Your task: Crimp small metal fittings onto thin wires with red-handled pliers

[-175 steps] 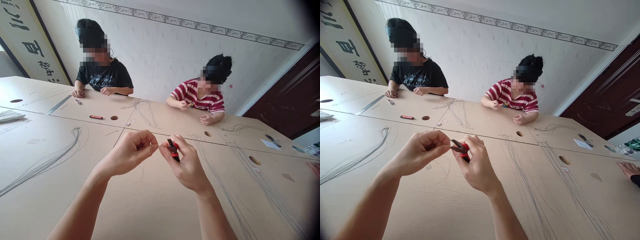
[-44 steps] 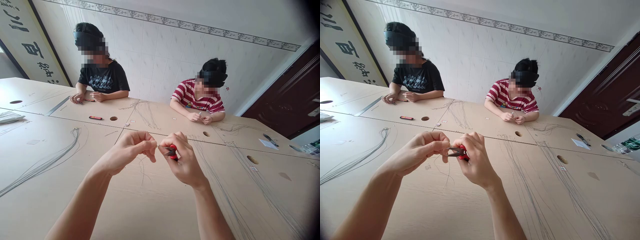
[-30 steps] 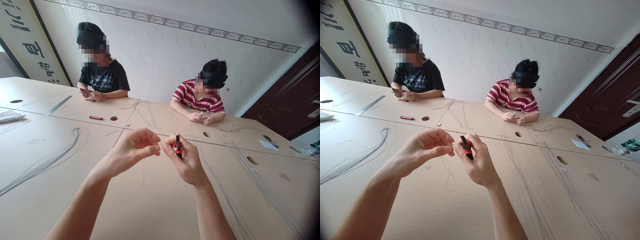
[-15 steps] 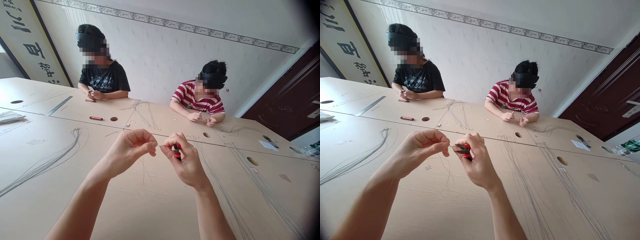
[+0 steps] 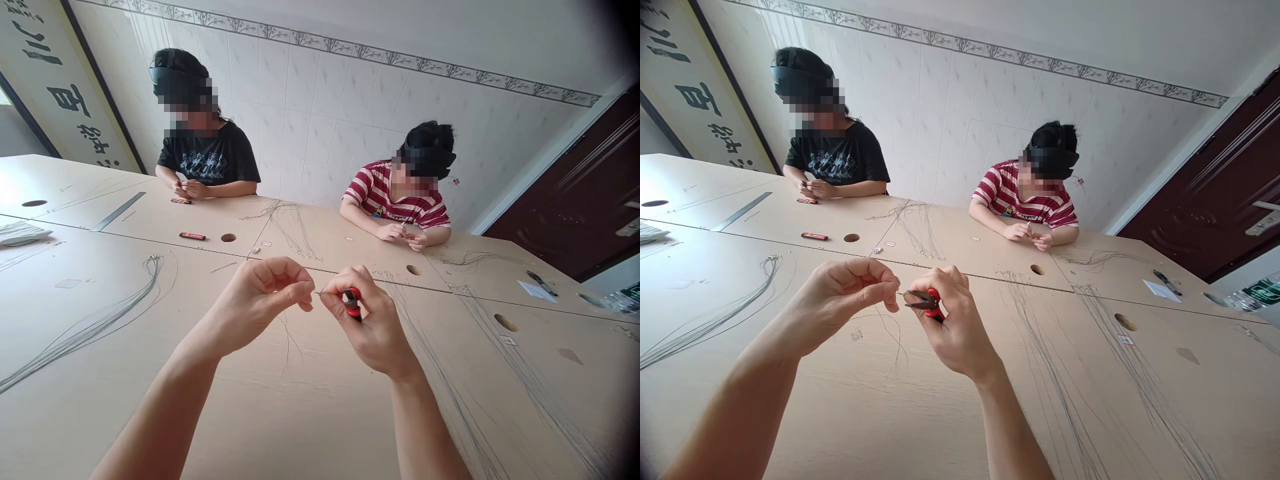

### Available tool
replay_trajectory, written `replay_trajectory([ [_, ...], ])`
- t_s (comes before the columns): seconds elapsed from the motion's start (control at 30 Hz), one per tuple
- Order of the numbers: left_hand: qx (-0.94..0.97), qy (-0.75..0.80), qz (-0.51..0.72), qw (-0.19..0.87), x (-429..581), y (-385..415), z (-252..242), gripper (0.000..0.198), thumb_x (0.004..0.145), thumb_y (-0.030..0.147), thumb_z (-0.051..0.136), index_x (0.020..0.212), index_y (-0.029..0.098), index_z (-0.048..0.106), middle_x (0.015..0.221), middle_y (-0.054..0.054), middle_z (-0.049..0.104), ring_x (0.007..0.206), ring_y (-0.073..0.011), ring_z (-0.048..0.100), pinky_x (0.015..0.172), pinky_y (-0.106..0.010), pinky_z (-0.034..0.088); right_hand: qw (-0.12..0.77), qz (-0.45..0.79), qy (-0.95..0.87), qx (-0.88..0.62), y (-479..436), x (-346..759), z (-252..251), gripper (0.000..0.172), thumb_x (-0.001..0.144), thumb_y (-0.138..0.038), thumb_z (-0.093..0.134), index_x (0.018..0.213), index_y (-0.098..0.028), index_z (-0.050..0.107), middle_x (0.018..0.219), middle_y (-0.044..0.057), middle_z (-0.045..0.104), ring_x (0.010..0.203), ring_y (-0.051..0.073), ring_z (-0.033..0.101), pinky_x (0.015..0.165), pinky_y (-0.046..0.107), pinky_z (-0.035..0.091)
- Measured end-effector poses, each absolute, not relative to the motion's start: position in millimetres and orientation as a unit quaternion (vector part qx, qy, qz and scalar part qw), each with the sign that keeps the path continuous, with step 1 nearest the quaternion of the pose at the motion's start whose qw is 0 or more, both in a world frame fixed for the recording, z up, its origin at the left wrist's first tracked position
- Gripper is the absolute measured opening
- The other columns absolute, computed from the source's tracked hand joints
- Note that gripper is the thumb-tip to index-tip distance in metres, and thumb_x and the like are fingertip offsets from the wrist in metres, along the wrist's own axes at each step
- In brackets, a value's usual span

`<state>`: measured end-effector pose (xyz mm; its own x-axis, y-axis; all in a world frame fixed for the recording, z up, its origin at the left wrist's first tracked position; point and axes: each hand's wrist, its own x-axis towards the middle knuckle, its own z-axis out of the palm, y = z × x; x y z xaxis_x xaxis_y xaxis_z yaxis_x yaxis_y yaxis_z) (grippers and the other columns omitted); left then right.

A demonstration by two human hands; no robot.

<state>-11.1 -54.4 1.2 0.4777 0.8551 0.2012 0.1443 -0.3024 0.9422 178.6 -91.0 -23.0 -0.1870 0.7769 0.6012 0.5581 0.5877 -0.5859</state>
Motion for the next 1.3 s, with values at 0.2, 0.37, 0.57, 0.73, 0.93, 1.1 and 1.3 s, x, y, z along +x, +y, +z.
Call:
replay_trajectory([
  [0.2, 0.739, 0.324, 0.376, 0.455, -8.7, -55.4, 0.0, 0.02, 0.092, 0.035, 0.058, 0.085, 0.018, 0.065, 0.078, -0.003, 0.069, 0.078, -0.0161, 0.064, 0.071, -0.027, 0.049, 0.458, 0.115, -0.769, -0.431, -91.2, 179.7, -21.4, 0.016, 0.089, -0.012, 0.054, 0.081, -0.025, 0.05, 0.074, -0.002, 0.057, 0.073, 0.017, 0.047, 0.067, 0.032, 0.037],
  [0.37, 0.745, 0.324, 0.384, 0.439, -5.5, -56.3, 0.8, 0.018, 0.093, 0.031, 0.057, 0.084, 0.018, 0.064, 0.075, -0.001, 0.067, 0.074, -0.0133, 0.063, 0.067, -0.025, 0.047, 0.463, 0.123, -0.768, -0.424, -92.1, 180.7, -20.5, 0.016, 0.089, -0.012, 0.054, 0.08, -0.024, 0.049, 0.072, -0.002, 0.056, 0.074, 0.016, 0.046, 0.068, 0.032, 0.036],
  [0.57, 0.744, 0.335, 0.384, 0.433, -6.2, -58.7, 2.5, 0.018, 0.093, 0.033, 0.058, 0.082, 0.019, 0.065, 0.074, 0.001, 0.067, 0.073, -0.0124, 0.061, 0.066, -0.024, 0.046, 0.465, 0.132, -0.76, -0.435, -93.3, 180.0, -19.5, 0.016, 0.091, -0.016, 0.053, 0.078, -0.023, 0.048, 0.071, -0.003, 0.054, 0.071, 0.015, 0.046, 0.067, 0.032, 0.035],
  [0.73, 0.749, 0.344, 0.381, 0.419, -7.2, -59.1, 1.1, 0.017, 0.093, 0.033, 0.058, 0.083, 0.02, 0.066, 0.072, 0.001, 0.067, 0.072, -0.0118, 0.061, 0.064, -0.023, 0.046, 0.474, 0.133, -0.751, -0.44, -93.1, 180.2, -19.3, 0.016, 0.091, -0.016, 0.052, 0.078, -0.023, 0.048, 0.072, -0.003, 0.052, 0.07, 0.014, 0.046, 0.067, 0.031, 0.034],
  [0.93, 0.763, 0.345, 0.371, 0.401, -7.4, -59.3, 2.8, 0.018, 0.093, 0.033, 0.058, 0.082, 0.02, 0.067, 0.072, 0.002, 0.068, 0.071, -0.0109, 0.06, 0.065, -0.022, 0.047, 0.483, 0.133, -0.745, -0.44, -92.5, 180.8, -22.0, 0.017, 0.09, -0.014, 0.053, 0.077, -0.022, 0.047, 0.07, -0.003, 0.05, 0.07, 0.014, 0.042, 0.069, 0.03, 0.034],
  [1.1, 0.774, 0.337, 0.359, 0.397, -6.6, -59.1, 4.3, 0.019, 0.092, 0.029, 0.058, 0.08, 0.019, 0.067, 0.069, 0.002, 0.067, 0.069, -0.0103, 0.059, 0.063, -0.021, 0.046, 0.492, 0.131, -0.741, -0.438, -92.7, 181.2, -23.6, 0.017, 0.09, -0.013, 0.054, 0.078, -0.022, 0.047, 0.072, -0.004, 0.049, 0.071, 0.014, 0.041, 0.069, 0.029, 0.035],
  [1.3, 0.778, 0.339, 0.351, 0.395, -6.3, -59.4, 3.5, 0.016, 0.091, 0.023, 0.057, 0.079, 0.019, 0.066, 0.069, 0.003, 0.067, 0.069, -0.0101, 0.059, 0.063, -0.02, 0.046, 0.498, 0.132, -0.738, -0.437, -91.0, 180.9, -24.1, 0.016, 0.09, -0.012, 0.054, 0.079, -0.022, 0.048, 0.074, -0.003, 0.05, 0.072, 0.013, 0.043, 0.068, 0.028, 0.035],
])
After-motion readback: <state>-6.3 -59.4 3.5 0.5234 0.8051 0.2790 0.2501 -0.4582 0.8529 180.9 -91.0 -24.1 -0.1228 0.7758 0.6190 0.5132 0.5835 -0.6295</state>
